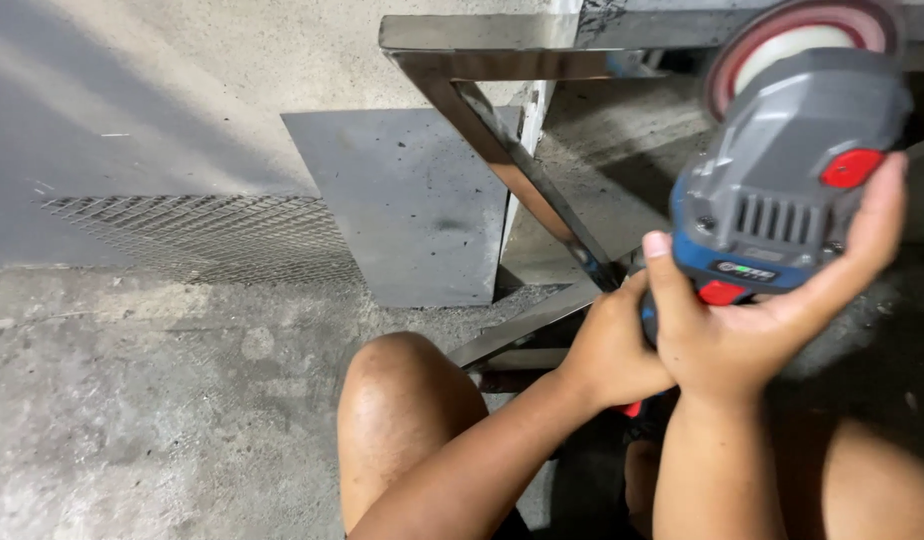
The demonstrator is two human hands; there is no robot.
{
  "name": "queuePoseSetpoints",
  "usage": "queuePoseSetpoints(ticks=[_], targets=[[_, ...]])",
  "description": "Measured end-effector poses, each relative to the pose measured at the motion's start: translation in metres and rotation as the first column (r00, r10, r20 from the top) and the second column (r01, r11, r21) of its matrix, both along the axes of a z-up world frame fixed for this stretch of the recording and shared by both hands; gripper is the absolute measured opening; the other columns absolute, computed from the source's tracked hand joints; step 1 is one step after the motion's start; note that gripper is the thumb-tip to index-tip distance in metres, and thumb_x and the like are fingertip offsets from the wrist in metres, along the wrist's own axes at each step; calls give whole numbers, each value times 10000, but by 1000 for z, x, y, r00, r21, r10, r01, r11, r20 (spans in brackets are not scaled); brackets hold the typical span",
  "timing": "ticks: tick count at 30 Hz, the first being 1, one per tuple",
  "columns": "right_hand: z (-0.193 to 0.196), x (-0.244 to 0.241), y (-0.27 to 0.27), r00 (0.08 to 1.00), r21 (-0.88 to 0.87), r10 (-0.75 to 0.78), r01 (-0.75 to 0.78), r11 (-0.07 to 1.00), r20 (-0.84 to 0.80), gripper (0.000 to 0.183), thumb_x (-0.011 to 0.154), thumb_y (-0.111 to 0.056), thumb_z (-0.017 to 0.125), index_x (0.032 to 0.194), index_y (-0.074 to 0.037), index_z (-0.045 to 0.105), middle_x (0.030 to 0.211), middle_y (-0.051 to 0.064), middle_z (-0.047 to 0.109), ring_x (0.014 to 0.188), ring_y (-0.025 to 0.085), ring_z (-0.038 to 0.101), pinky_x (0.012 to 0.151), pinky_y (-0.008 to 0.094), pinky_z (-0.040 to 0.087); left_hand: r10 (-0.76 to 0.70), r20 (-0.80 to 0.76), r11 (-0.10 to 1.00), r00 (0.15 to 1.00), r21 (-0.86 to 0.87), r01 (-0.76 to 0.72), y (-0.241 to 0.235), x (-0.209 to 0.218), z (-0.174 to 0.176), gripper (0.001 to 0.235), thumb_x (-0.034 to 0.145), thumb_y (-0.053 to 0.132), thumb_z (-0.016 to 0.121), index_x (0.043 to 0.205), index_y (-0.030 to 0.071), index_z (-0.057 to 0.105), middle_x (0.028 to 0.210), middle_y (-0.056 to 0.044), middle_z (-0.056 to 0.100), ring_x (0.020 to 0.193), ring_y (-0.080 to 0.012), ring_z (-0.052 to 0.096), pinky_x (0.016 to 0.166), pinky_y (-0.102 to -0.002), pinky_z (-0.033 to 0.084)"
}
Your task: The person polishes a stainless steel frame using a handheld angle grinder.
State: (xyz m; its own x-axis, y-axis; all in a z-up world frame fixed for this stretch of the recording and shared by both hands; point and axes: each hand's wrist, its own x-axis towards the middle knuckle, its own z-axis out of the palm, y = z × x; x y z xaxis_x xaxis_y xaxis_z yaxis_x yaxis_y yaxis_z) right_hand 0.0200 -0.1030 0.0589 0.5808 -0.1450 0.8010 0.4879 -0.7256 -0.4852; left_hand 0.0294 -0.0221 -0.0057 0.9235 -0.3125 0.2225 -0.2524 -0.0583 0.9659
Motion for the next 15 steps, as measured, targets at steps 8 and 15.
queuePoseSetpoints(ticks=[8,15], targets=[[-4,-1,-6,997,-4,-76,76,997,5,1006,996,-32,861,1698,-154,152,1759,147,238,1709,423,322,1519,544,258,-68,12,996,998,-55,69,-6,1,-4,543,662,170,705,1143,-55,590,959,-233,735,793,-389,720,747,-438,569],[-5,2,10,999,41,44,-44,998,3,1038,945,20,868,1688,-135,161,1699,180,296,1611,429,417,1451,533,357,-39,11,993,999,-110,40,7,-2,-3,499,772,143,677,1234,-19,580,1091,-199,738,969,-317,748,813,-400,600]])
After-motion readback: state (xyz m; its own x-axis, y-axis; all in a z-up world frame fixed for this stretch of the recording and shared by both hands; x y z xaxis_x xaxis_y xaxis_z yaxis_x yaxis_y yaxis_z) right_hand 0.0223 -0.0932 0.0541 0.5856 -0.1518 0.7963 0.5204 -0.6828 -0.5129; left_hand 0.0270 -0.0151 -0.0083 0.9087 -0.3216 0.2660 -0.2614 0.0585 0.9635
